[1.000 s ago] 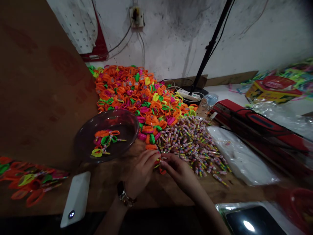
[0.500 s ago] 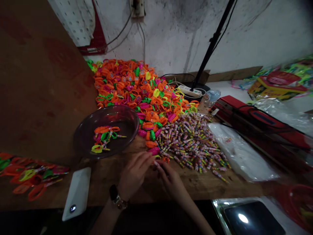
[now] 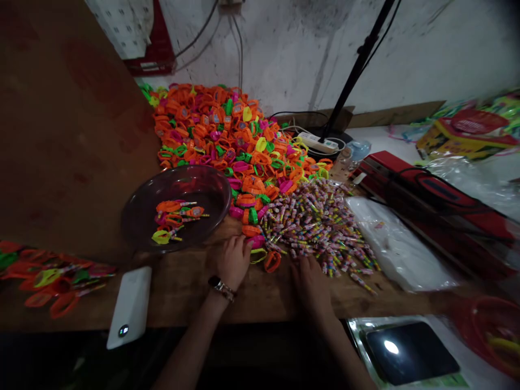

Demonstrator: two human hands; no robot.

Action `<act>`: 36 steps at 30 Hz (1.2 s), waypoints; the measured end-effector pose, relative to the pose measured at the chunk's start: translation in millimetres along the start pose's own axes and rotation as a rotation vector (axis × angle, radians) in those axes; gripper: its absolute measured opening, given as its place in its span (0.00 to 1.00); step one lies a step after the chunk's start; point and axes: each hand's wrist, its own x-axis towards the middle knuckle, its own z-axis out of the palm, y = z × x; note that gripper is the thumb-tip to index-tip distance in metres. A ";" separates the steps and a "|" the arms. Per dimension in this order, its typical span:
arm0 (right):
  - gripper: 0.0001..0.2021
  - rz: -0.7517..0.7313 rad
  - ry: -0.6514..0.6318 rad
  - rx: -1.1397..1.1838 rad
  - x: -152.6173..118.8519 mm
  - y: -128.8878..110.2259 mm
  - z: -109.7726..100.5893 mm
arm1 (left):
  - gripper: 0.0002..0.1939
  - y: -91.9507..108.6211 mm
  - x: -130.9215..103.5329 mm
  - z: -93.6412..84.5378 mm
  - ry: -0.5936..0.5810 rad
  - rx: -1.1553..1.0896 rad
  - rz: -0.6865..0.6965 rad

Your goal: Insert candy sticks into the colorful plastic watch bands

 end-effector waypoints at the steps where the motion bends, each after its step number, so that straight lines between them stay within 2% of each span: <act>1: 0.10 0.015 0.013 0.006 1.2 -0.4 3.6 | 0.13 -1.5 4.9 9.5 0.005 -0.040 -0.037; 3: 0.12 0.035 0.047 0.040 4.4 -0.6 9.2 | 0.10 -5.6 16.3 21.3 0.017 -0.102 -0.046; 5: 0.16 0.046 0.102 0.133 7.8 -0.4 11.2 | 0.08 -9.0 25.4 25.0 0.009 -0.169 -0.016; 8: 0.17 0.069 0.175 0.458 12.5 -3.5 2.3 | 0.07 -10.3 27.3 21.0 -0.013 -0.304 0.051; 10: 0.16 0.101 0.096 0.773 15.6 -10.6 -13.1 | 0.06 -8.2 20.1 14.1 -0.017 -0.388 0.088; 13: 0.17 0.157 -0.184 1.216 21.1 -29.2 -44.0 | 0.12 -1.3 2.5 -3.0 -0.026 -0.595 0.143; 14: 0.17 0.164 -0.249 1.320 23.1 -36.6 -53.8 | 0.16 1.8 -3.5 -10.4 -0.031 -0.640 0.167; 16: 0.14 0.131 -0.294 1.435 26.7 -50.9 -69.9 | 0.20 9.2 -13.3 -26.8 -0.044 -0.630 0.222; 20: 0.09 -0.003 -0.221 1.373 29.8 -72.3 -85.5 | 0.16 22.8 -22.9 -53.6 -0.046 -0.497 0.325; 23: 0.09 -0.049 -0.154 1.209 28.2 -82.0 -89.8 | 0.16 28.3 -25.6 -62.7 -0.054 -0.487 0.392; 28: 0.11 -0.137 -0.092 1.109 23.6 -87.2 -93.9 | 0.14 32.8 -29.8 -67.4 -0.069 -0.432 0.431; 36: 0.10 -0.116 -0.057 1.045 18.5 -86.7 -93.0 | 0.14 26.9 -26.4 -67.1 -0.013 -0.197 0.574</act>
